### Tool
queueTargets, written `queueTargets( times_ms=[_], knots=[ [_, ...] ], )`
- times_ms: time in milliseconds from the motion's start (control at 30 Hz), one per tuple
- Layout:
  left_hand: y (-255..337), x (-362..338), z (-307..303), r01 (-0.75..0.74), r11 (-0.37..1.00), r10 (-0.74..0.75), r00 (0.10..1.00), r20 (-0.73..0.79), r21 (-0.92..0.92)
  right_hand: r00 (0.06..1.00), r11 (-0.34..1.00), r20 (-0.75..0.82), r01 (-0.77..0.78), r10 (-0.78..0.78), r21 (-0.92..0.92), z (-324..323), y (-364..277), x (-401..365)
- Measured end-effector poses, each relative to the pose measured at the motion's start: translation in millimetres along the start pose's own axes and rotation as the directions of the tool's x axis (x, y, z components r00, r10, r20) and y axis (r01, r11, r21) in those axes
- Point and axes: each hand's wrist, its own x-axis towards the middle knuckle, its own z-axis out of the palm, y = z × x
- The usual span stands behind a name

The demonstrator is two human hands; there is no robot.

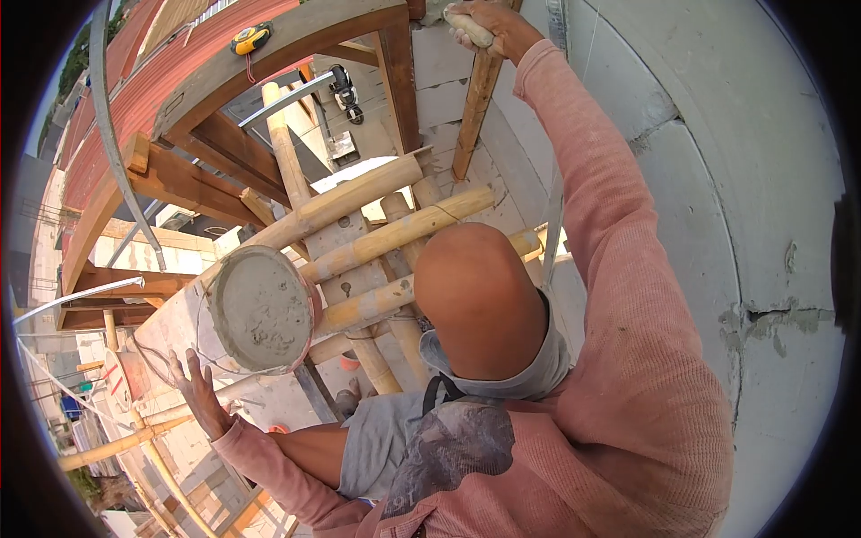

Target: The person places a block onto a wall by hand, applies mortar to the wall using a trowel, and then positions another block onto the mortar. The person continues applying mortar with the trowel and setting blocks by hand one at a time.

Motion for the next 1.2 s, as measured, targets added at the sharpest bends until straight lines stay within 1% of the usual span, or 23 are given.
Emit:
queueTargets(
  times_ms=[67,100,167,267,367,467,533,600,667,700,767,800,900,967,1000,1100,1167,1200],
  knots=[
    [1.1,-2.7,-1.9,-0.020,0.999,0.020,1.000,0.004,0.028,0.995,0.997,-0.080,0.067,-0.063,0.039,9.2,12.2,-10.3],
    [1.4,-3.3,-1.3,-0.027,0.999,0.027,1.000,0.012,0.043,0.999,0.999,-0.044,0.028,-0.027,0.044,3.8,11.3,-7.1],
    [1.3,-1.4,3.6,0.004,1.000,-0.004,1.000,-0.002,0.014,0.998,0.998,0.037,-0.051,0.050,0.042,-6.4,3.8,2.5],
    [1.1,-1.2,2.8,0.000,1.000,0.000,1.000,-0.013,0.005,0.999,0.963,-0.019,-0.022,0.028,0.270,-18.8,10.0,5.4],
    [8.2,-6.6,8.6,0.003,1.000,-0.003,1.000,-0.029,0.003,0.984,0.881,0.145,-0.161,0.107,0.444,-32.8,16.7,-2.2],
    [0.0,0.2,1.6,0.007,1.000,-0.007,1.000,-0.011,0.022,0.968,0.861,0.204,-0.228,0.148,0.455,-28.7,21.9,-4.5],
    [-1.9,2.0,1.1,0.012,1.000,-0.012,1.000,0.000,0.012,0.974,0.933,0.160,-0.200,0.158,0.300,-25.9,22.7,-10.3],
    [-2.0,1.2,6.1,0.020,0.999,-0.021,1.000,-0.009,-0.034,0.977,0.969,0.130,-0.190,0.171,0.157,-26.8,16.1,-11.0],
    [-34.8,25.6,-11.6,-0.038,0.999,0.038,0.993,0.111,-0.009,0.973,0.977,0.114,-0.208,0.201,0.046,-29.3,13.3,-11.7],
    [-33.0,29.2,-11.8,-0.074,0.997,0.073,0.984,0.163,-0.003,0.979,0.983,0.106,-0.180,0.175,0.046,-28.2,11.3,-9.3],
    [-34.6,30.3,-11.4,-0.067,0.998,0.065,0.990,0.128,0.010,0.988,0.991,0.091,-0.131,0.127,0.038,-26.1,10.9,-7.3],
    [-29.0,26.1,-7.9,-0.062,0.998,0.060,0.992,0.110,0.015,0.992,0.991,0.066,-0.116,0.112,0.064,-26.5,12.8,-5.1],
    [-20.7,10.5,-13.1,-0.160,0.983,0.146,0.980,0.134,0.093,0.998,0.989,0.002,-0.060,0.060,0.132,-35.9,15.8,-0.9],
    [-25.6,10.9,-15.1,-0.073,0.997,0.070,0.996,0.063,0.036,1.000,0.986,-0.016,-0.009,0.012,0.165,-42.7,13.4,1.0],
    [-22.5,9.6,-15.1,-0.033,0.999,0.033,0.999,0.026,0.008,0.999,0.986,-0.006,-0.041,0.042,0.164,-37.8,10.0,-1.4],
    [-11.9,3.1,-8.3,-0.002,1.000,0.002,1.000,-0.001,0.005,0.991,0.978,0.021,-0.135,0.133,0.158,-24.5,-3.4,-13.2],
    [-9.9,2.8,-6.0,-0.012,1.000,0.012,1.000,0.009,0.017,0.981,0.970,0.034,-0.193,0.190,0.145,-17.4,-12.3,-23.5],
    [-7.7,2.9,-3.9,-0.017,1.000,0.017,1.000,0.015,0.023,0.982,0.973,0.039,-0.190,0.187,0.133,-16.2,-11.0,-26.9]
  ],
)
